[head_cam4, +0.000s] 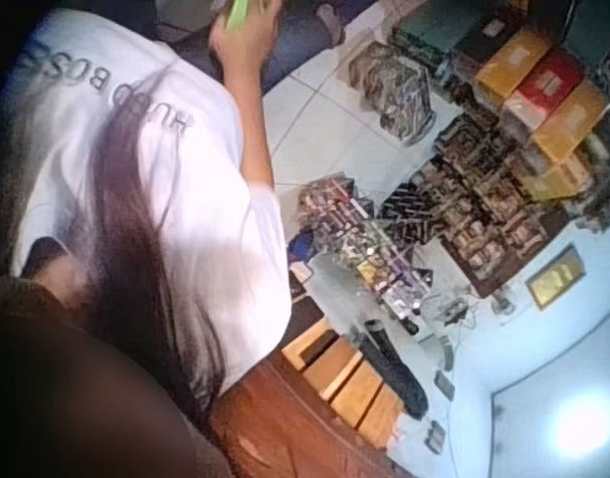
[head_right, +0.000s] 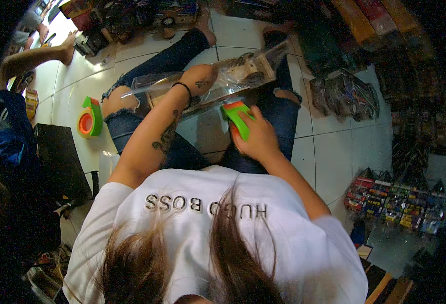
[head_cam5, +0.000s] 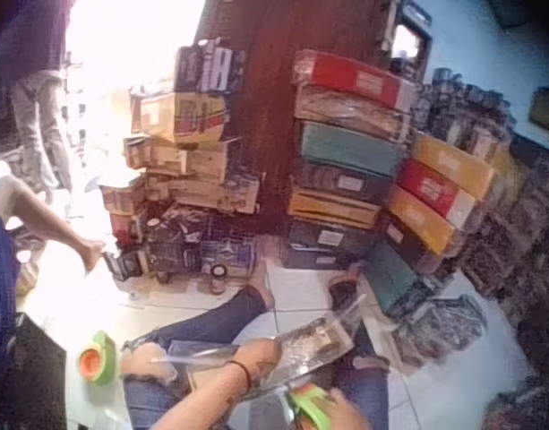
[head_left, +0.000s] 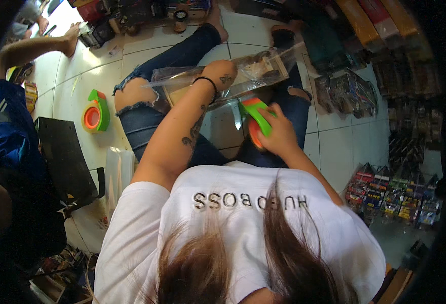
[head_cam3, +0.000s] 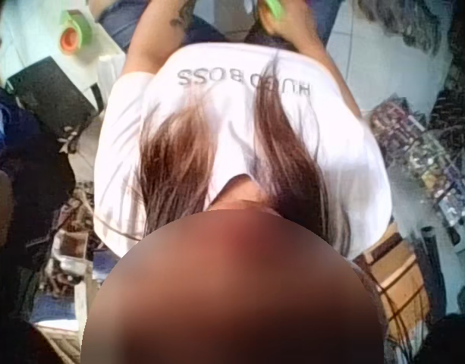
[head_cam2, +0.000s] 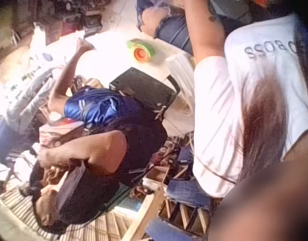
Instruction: The person sits on the floor and wraps several toy boxes in clear plastic bags using a handheld tape dispenser. They place each box into a bag, seal the opening with tape, and set the wrapped item aside.
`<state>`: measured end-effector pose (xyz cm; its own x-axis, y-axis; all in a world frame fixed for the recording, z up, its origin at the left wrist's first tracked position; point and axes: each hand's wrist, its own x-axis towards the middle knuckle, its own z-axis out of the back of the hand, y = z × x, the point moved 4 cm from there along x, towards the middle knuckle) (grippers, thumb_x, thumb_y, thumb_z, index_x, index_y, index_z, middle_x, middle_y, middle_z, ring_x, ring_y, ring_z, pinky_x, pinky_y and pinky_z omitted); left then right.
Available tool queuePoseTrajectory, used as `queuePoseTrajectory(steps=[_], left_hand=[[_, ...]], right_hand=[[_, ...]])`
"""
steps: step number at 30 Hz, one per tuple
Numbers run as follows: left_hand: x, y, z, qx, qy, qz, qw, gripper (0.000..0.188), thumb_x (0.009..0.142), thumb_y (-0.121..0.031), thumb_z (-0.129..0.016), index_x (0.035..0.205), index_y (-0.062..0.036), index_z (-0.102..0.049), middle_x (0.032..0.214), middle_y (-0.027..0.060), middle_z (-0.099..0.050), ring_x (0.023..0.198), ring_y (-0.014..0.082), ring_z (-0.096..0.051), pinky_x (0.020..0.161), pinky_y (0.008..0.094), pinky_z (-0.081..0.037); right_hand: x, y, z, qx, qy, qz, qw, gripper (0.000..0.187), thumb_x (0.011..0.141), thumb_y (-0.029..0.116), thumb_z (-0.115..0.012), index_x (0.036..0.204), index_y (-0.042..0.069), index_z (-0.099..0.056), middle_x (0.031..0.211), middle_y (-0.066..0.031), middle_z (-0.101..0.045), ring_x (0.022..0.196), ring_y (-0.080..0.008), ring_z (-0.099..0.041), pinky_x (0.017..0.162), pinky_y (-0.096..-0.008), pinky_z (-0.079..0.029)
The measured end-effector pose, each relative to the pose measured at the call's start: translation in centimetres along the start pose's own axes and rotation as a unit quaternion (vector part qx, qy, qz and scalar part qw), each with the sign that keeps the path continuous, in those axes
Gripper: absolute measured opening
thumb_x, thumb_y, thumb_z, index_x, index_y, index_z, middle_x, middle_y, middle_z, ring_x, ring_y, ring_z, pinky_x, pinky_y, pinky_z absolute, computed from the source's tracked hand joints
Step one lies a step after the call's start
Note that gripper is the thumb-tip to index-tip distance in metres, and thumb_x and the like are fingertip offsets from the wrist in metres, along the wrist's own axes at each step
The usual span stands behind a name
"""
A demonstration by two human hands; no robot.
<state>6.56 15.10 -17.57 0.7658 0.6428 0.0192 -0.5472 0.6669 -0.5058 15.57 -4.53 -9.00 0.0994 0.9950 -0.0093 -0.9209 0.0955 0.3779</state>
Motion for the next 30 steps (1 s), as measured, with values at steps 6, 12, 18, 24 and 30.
queuePoseTrajectory(steps=[6, 12, 18, 24, 30], left_hand=[[-0.3, 0.3, 0.4, -0.019, -0.026, 0.023, 0.999, 0.029, 0.087, -0.019, -0.044, 0.093, 0.0022, -0.063, 0.091, 0.0273, -0.064, 0.086, 0.041, -0.063, 0.077, 0.0474, -0.049], [-0.4, 0.8, -0.2, -0.01, -0.01, 0.09, 0.996, 0.03, 0.09, -0.022, -0.042, 0.093, 0.0016, -0.061, 0.09, 0.0283, -0.061, 0.086, 0.0442, -0.059, 0.076, 0.0506, -0.046], [0.6, 0.3, 0.4, 0.022, 0.002, 0.043, 0.999, 0.028, 0.091, -0.02, -0.043, 0.092, 0.0027, -0.059, 0.088, 0.0266, -0.062, 0.085, 0.0439, -0.059, 0.076, 0.0503, -0.046], [1.7, -2.9, 3.7, 0.262, -0.205, -0.03, 0.943, 0.018, 0.075, -0.017, -0.054, 0.086, -0.0037, -0.06, 0.105, 0.0182, -0.057, 0.103, 0.0329, -0.053, 0.08, 0.0391, -0.046], [8.6, 1.5, 0.4, -0.084, 0.296, 0.166, 0.937, 0.064, 0.086, -0.048, -0.053, 0.116, 0.0088, -0.051, 0.108, 0.022, -0.059, 0.102, 0.0307, -0.058, 0.086, 0.0405, -0.046]], right_hand=[[1.6, -3.2, -0.4, 0.057, -0.019, 0.009, 0.998, 0.043, 0.069, 0.016, -0.064, 0.111, 0.005, -0.062, 0.111, -0.0157, -0.055, 0.095, -0.0362, -0.059, 0.084, -0.0424, -0.049], [-10.2, -18.7, 5.5, 0.007, -0.4, -0.17, 0.901, 0.059, 0.068, -0.003, -0.057, 0.126, 0.004, -0.048, 0.123, -0.0176, -0.044, 0.115, -0.0334, -0.047, 0.094, -0.0382, -0.041], [-10.5, -32.7, -6.3, 0.247, -0.402, -0.44, 0.764, 0.053, 0.08, 0.01, -0.06, 0.13, 0.003, -0.046, 0.13, -0.0204, -0.042, 0.12, -0.0339, -0.042, 0.101, -0.0413, -0.035], [-5.1, -20.4, 0.8, 0.047, -0.386, -0.225, 0.893, 0.067, 0.085, 0.018, -0.061, 0.141, 0.002, -0.028, 0.143, -0.0208, -0.031, 0.129, -0.0372, -0.032, 0.108, -0.0431, -0.025], [4.4, -2.0, -10.7, 0.361, -0.208, -0.073, 0.906, 0.092, 0.086, 0.026, -0.062, 0.145, -0.003, 0.004, 0.151, -0.0259, 0.001, 0.14, -0.0404, -0.005, 0.112, -0.0453, -0.01]])
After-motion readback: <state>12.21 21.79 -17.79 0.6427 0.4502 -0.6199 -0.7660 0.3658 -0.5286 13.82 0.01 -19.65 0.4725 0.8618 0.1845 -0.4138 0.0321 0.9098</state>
